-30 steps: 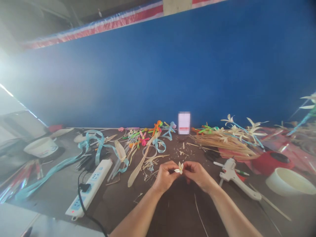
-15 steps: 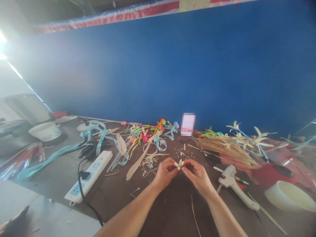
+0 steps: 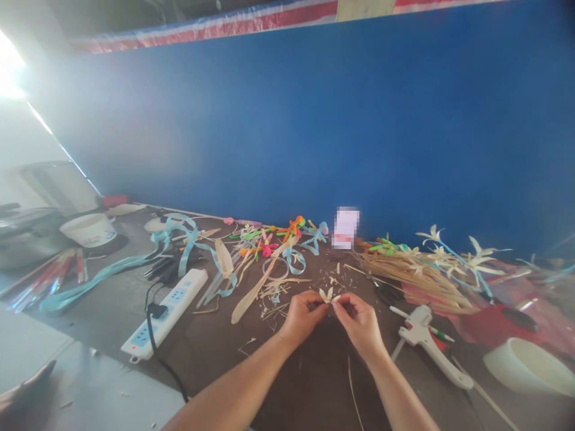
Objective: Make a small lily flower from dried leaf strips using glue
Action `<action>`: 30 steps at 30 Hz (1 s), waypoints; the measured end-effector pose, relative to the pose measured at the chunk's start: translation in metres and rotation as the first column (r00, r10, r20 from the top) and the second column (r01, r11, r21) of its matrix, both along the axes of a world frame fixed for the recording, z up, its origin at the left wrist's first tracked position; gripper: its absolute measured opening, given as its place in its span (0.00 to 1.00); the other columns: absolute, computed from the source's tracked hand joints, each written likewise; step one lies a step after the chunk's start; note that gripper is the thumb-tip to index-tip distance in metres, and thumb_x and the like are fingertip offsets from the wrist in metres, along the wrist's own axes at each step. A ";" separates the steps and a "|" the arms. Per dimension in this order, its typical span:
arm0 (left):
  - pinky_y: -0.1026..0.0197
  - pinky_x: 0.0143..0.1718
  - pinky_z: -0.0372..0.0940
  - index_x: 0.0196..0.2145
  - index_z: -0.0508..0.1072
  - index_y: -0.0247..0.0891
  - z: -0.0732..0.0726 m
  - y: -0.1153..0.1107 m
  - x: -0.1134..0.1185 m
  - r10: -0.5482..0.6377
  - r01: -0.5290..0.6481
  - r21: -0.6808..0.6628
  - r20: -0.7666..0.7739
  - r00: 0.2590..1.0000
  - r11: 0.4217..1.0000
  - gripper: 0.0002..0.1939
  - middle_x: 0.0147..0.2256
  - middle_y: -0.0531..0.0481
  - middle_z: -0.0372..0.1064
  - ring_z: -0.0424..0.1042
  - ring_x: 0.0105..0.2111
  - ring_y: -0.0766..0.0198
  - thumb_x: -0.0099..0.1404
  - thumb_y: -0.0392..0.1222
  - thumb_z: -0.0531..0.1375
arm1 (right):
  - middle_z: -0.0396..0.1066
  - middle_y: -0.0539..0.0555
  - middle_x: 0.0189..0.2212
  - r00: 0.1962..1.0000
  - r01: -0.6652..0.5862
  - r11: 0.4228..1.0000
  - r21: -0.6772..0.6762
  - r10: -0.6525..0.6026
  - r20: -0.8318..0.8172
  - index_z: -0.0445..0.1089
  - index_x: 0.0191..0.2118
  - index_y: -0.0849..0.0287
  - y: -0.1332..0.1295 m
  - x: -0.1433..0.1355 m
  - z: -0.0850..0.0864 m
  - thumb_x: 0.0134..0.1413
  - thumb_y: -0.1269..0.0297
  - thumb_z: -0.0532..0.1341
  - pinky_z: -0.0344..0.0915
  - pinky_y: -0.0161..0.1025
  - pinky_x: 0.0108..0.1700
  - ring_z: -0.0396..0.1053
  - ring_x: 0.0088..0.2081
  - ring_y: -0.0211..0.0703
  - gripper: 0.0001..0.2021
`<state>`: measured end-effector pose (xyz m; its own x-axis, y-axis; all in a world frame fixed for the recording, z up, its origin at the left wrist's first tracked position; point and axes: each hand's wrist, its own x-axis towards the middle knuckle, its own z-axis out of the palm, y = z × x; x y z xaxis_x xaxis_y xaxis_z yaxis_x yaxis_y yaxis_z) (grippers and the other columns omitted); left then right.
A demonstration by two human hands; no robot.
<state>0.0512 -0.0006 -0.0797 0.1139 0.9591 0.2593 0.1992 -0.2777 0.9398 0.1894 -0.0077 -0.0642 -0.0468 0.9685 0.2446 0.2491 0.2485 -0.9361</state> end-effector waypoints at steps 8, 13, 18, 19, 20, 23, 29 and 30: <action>0.68 0.27 0.56 0.24 0.72 0.35 0.008 -0.002 0.000 0.070 -0.055 0.156 -0.088 0.994 0.986 0.06 0.23 0.52 0.64 0.63 0.25 0.69 0.52 0.31 0.56 | 0.65 0.49 0.21 1.000 0.014 1.000 0.024 -0.014 -0.003 0.64 0.25 0.59 -0.001 -0.003 0.001 0.47 0.62 0.56 0.59 0.32 0.27 0.62 0.24 0.37 0.06; 0.68 0.25 0.55 0.23 0.72 0.35 0.008 -0.003 0.000 0.091 -0.062 0.195 -0.144 0.985 0.979 0.07 0.21 0.53 0.63 0.61 0.23 0.69 0.51 0.29 0.55 | 0.66 0.50 0.22 1.000 0.012 1.000 0.017 -0.012 0.000 0.65 0.25 0.59 -0.002 -0.003 0.000 0.47 0.61 0.56 0.60 0.33 0.28 0.63 0.25 0.38 0.07; 0.68 0.25 0.55 0.23 0.72 0.35 0.007 -0.003 0.001 0.104 -0.074 0.198 -0.148 0.983 0.977 0.07 0.21 0.52 0.64 0.62 0.24 0.69 0.52 0.30 0.54 | 0.66 0.52 0.23 1.000 -0.001 1.000 0.031 0.001 -0.017 0.64 0.25 0.59 -0.002 -0.003 0.000 0.47 0.62 0.56 0.60 0.33 0.29 0.63 0.26 0.39 0.07; 0.68 0.25 0.55 0.23 0.72 0.36 0.007 -0.003 0.001 0.104 -0.076 0.194 -0.142 0.984 0.978 0.08 0.22 0.52 0.64 0.62 0.24 0.69 0.52 0.30 0.54 | 0.66 0.52 0.23 1.000 0.004 0.999 0.034 -0.004 -0.015 0.64 0.25 0.59 -0.002 -0.004 0.000 0.47 0.62 0.56 0.60 0.33 0.30 0.63 0.26 0.39 0.07; 0.68 0.25 0.55 0.24 0.72 0.36 0.006 -0.003 0.001 0.103 -0.077 0.188 -0.136 0.985 0.979 0.07 0.22 0.52 0.64 0.62 0.24 0.69 0.52 0.30 0.54 | 0.66 0.51 0.23 1.000 0.009 0.999 0.036 -0.009 -0.010 0.64 0.25 0.59 -0.002 -0.004 0.000 0.47 0.61 0.55 0.60 0.33 0.30 0.63 0.26 0.39 0.07; 0.68 0.26 0.56 0.24 0.72 0.36 0.006 -0.003 0.002 0.099 -0.077 0.175 -0.125 0.987 0.982 0.07 0.22 0.52 0.65 0.62 0.24 0.69 0.52 0.31 0.55 | 0.65 0.51 0.22 1.000 0.016 0.999 0.049 -0.017 0.009 0.63 0.24 0.58 -0.003 -0.004 0.001 0.47 0.61 0.55 0.60 0.33 0.29 0.63 0.25 0.39 0.08; 0.68 0.26 0.56 0.24 0.72 0.35 0.007 -0.003 0.002 0.079 -0.060 0.153 -0.125 0.989 0.986 0.06 0.22 0.52 0.64 0.63 0.24 0.69 0.53 0.33 0.55 | 0.65 0.51 0.24 0.999 0.007 0.997 0.079 -0.009 0.031 0.62 0.24 0.58 -0.003 -0.003 0.001 0.48 0.62 0.55 0.60 0.33 0.30 0.63 0.26 0.39 0.07; 0.68 0.26 0.56 0.24 0.72 0.35 0.007 -0.003 0.002 0.078 -0.059 0.145 -0.124 0.989 0.988 0.06 0.22 0.52 0.64 0.62 0.24 0.69 0.53 0.33 0.55 | 0.65 0.51 0.23 1.000 0.004 0.997 0.080 -0.006 0.031 0.62 0.24 0.58 -0.003 -0.003 0.001 0.48 0.62 0.55 0.60 0.33 0.30 0.63 0.26 0.39 0.07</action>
<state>0.0528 -0.0033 -0.0728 0.0904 0.9209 0.3793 0.3391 -0.3865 0.8577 0.1862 -0.0110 -0.0632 -0.0508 0.9460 0.3201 0.2788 0.3212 -0.9051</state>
